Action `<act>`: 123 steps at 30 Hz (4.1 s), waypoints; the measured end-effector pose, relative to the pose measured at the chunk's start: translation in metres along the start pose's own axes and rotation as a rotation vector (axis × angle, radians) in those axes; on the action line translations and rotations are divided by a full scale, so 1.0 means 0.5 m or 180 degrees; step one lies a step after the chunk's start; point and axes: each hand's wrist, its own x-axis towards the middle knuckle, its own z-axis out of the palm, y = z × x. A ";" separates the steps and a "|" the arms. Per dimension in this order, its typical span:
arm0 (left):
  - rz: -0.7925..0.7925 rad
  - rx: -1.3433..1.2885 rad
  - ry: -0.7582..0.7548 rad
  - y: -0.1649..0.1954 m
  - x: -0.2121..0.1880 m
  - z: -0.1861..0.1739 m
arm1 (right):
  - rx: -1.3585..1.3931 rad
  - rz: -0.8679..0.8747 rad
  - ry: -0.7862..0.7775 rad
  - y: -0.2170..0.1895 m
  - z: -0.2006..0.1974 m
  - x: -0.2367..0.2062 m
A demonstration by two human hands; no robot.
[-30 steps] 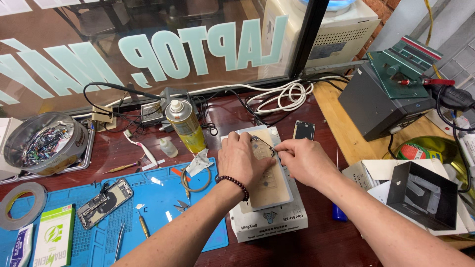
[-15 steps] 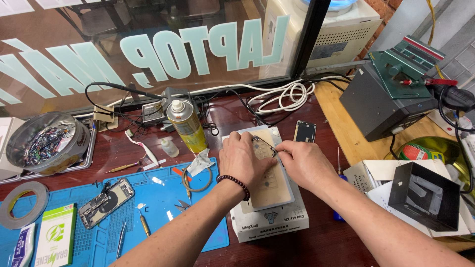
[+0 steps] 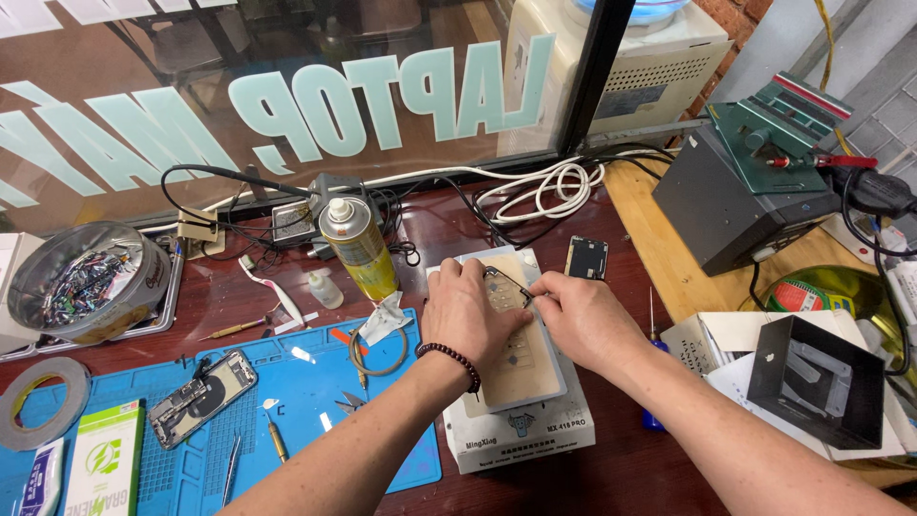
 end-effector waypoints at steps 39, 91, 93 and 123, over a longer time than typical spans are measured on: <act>0.0003 0.0040 -0.0020 -0.008 -0.006 -0.013 | -0.0078 0.0312 0.0188 -0.050 0.004 0.046; -0.1294 -0.1985 -0.0338 -0.210 0.107 -0.011 | 0.1715 0.0723 0.0005 0.022 0.025 -0.033; -0.0730 -0.1274 0.0117 -0.191 0.092 -0.009 | 0.1509 0.0889 0.0024 0.017 0.026 -0.038; 0.0136 0.0972 -0.0681 -0.015 -0.014 -0.030 | 0.0210 0.0541 0.0102 -0.005 0.005 -0.080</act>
